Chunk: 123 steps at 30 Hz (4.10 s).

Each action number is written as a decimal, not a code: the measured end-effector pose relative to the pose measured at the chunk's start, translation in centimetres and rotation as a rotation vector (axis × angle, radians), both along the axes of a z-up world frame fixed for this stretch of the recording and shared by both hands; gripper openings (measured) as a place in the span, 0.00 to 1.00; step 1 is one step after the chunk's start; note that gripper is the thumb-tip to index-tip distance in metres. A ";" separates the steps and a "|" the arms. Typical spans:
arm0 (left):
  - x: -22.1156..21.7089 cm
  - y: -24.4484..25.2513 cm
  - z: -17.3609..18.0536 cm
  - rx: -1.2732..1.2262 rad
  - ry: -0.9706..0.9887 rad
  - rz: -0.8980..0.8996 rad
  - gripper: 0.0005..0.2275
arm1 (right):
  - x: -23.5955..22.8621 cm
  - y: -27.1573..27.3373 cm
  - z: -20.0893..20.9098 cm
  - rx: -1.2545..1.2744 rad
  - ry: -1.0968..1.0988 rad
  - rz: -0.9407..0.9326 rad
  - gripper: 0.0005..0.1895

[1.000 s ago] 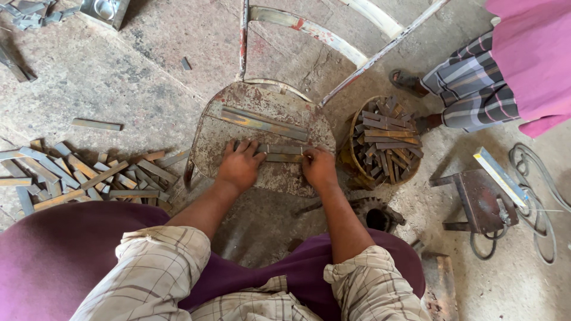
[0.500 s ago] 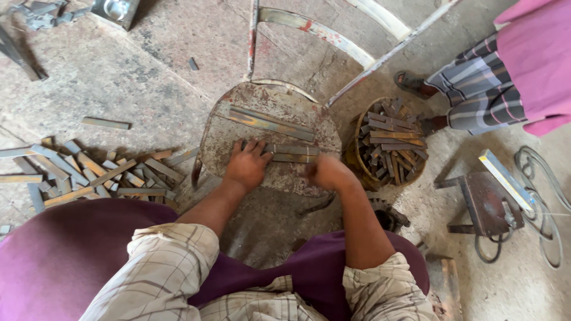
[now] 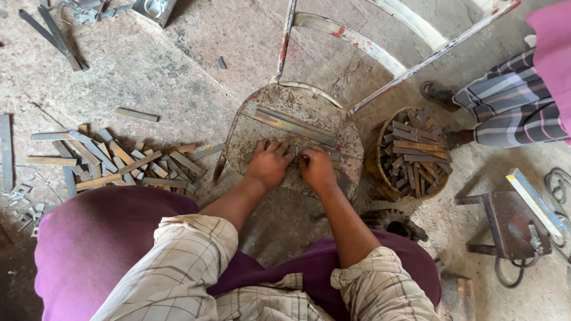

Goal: The person sits on the floor and repeatedly picks up small metal rods from a pile, aligns them on a metal chair seat, and then transfers them into a bucket. The person handles the rods one at a time throughout the clip.

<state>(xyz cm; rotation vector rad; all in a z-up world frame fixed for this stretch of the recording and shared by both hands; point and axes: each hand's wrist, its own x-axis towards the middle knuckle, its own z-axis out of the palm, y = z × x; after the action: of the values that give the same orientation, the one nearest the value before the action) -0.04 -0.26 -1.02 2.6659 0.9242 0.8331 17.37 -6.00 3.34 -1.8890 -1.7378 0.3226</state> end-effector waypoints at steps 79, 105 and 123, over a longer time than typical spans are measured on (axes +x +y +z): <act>0.0 -0.4 11.3 -0.456 0.551 -0.004 0.19 | 19.1 -9.5 7.8 0.233 0.295 -0.422 0.05; 0.4 1.1 0.4 -0.047 0.030 0.063 0.11 | 12.6 -3.6 -2.4 -0.258 0.634 -0.444 0.06; 0.0 1.4 1.5 -0.092 0.048 0.027 0.11 | 9.4 -3.3 -0.2 -0.063 0.073 -0.207 0.06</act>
<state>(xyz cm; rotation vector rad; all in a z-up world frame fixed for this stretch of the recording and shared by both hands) -0.01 1.10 0.52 2.6113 0.9865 0.7167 26.77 -9.29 3.12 -2.0551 -1.4853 0.3657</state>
